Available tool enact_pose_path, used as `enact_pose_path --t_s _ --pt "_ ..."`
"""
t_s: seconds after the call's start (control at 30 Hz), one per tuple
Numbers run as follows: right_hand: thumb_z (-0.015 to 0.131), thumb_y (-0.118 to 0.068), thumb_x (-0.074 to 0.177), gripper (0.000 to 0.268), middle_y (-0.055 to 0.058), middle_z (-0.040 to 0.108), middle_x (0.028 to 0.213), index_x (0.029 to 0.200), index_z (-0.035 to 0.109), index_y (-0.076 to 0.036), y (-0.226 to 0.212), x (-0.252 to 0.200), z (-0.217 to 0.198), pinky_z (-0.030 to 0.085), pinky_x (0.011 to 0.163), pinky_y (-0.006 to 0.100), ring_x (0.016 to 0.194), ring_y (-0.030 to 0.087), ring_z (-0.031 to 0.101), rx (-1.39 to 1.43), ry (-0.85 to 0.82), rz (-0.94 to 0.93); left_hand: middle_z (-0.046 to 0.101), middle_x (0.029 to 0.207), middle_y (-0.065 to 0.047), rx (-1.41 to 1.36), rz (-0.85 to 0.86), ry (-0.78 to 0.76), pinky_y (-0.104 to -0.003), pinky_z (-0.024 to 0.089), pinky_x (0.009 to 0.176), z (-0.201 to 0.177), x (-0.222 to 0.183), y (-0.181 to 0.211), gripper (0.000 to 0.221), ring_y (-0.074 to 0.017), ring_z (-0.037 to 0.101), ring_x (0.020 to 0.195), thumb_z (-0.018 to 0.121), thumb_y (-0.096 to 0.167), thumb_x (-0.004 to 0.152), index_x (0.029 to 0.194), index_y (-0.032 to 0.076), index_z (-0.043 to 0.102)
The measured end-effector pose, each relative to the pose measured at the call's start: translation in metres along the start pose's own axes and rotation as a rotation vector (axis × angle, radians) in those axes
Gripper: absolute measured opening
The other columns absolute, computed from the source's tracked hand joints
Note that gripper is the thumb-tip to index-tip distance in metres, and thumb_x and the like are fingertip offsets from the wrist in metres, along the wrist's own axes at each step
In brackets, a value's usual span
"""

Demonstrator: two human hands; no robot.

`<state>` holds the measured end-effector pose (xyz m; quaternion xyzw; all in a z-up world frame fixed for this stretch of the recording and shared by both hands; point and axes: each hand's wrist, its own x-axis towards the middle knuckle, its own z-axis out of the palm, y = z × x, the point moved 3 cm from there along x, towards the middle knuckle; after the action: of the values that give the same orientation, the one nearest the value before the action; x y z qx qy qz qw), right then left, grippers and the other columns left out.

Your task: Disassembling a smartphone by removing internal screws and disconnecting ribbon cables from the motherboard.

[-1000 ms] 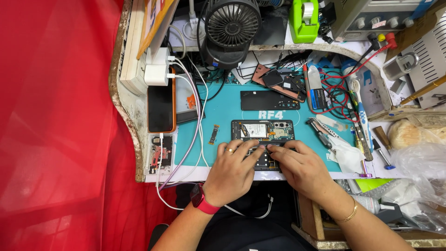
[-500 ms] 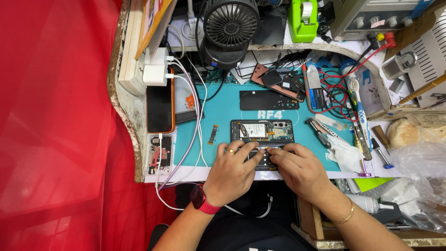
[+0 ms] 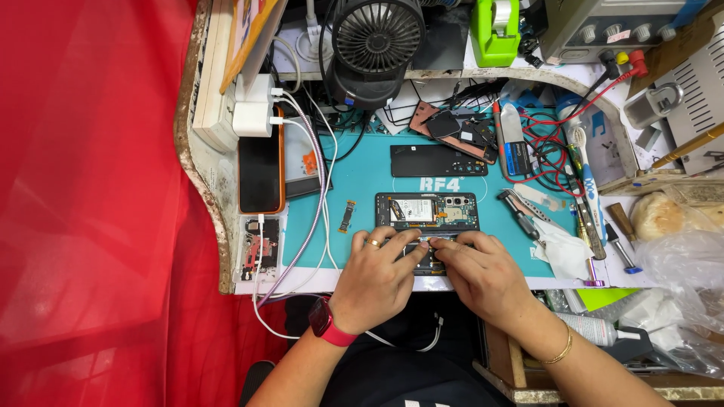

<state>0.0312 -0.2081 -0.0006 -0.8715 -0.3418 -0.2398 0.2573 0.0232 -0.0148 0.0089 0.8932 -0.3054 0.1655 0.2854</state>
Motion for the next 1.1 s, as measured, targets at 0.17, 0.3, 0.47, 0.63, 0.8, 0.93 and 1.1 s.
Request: enact_pose_path --t_s 0.17,0.3,0.47,0.63,0.8,0.93,1.1 --pt "0.062 -0.006 0.092 0.019 -0.004 0.077 0.107 0.102 0.073 -0.017 -0.003 0.002 0.0 0.053 0.073 0.033 0.089 0.024 0.067 0.003 -0.001 -0.012 0.067 0.12 -0.008 0.001 0.006 0.005 -0.043 0.038 0.083 0.0 0.0 -0.001 0.034 -0.0301 0.057 0.109 0.055 0.008 0.086 0.115 0.012 0.073" --pt "0.063 -0.008 0.092 0.016 -0.003 0.077 0.107 0.102 0.072 -0.017 -0.002 0.003 0.002 0.052 0.073 0.034 0.09 0.024 0.067 -0.035 0.01 -0.026 0.067 0.121 -0.007 0.014 0.007 0.02 -0.044 0.038 0.084 0.0 0.001 -0.001 0.034 -0.0299 0.057 0.109 0.056 0.009 0.086 0.115 0.013 0.073" --pt "0.061 -0.007 0.093 0.016 -0.001 0.076 0.107 0.101 0.072 -0.015 -0.007 0.003 -0.001 0.052 0.07 0.034 0.087 0.025 0.066 -0.063 0.011 -0.059 0.068 0.119 -0.007 -0.016 -0.016 0.015 -0.043 0.039 0.083 -0.002 0.0 -0.001 0.033 -0.0296 0.058 0.108 0.056 0.008 0.086 0.113 0.012 0.074" --pt "0.058 -0.008 0.095 0.017 -0.001 0.076 0.107 0.102 0.072 -0.015 -0.008 0.004 -0.001 0.051 0.07 0.033 0.086 0.025 0.066 -0.069 0.012 -0.068 0.068 0.119 -0.007 -0.023 -0.011 0.019 -0.043 0.039 0.083 -0.002 0.0 -0.002 0.035 -0.0297 0.058 0.108 0.056 0.006 0.084 0.113 0.012 0.074" --pt "0.057 -0.008 0.096 0.018 0.0 0.076 0.107 0.103 0.072 -0.014 -0.007 0.006 0.002 0.052 0.069 0.033 0.086 0.025 0.066 -0.069 0.015 -0.059 0.069 0.119 -0.007 -0.035 -0.017 0.024 -0.043 0.039 0.083 -0.002 0.001 -0.004 0.035 -0.0302 0.058 0.108 0.056 0.006 0.083 0.112 0.012 0.074" --pt "0.058 -0.005 0.095 0.018 0.002 0.076 0.105 0.101 0.072 -0.012 -0.01 0.004 0.001 0.053 0.067 0.033 0.082 0.025 0.066 -0.052 0.04 -0.055 0.069 0.119 -0.007 -0.038 -0.019 0.016 -0.043 0.039 0.083 -0.002 -0.001 -0.002 0.035 -0.03 0.058 0.107 0.056 0.006 0.083 0.113 0.012 0.074" --pt "0.058 -0.004 0.095 0.018 0.003 0.076 0.106 0.102 0.072 -0.011 -0.011 0.007 0.001 0.054 0.067 0.033 0.081 0.026 0.066 -0.015 0.042 -0.051 0.068 0.12 -0.008 -0.048 -0.021 0.017 -0.043 0.039 0.083 -0.001 0.0 -0.003 0.036 -0.0302 0.057 0.107 0.056 0.006 0.082 0.114 0.012 0.074"
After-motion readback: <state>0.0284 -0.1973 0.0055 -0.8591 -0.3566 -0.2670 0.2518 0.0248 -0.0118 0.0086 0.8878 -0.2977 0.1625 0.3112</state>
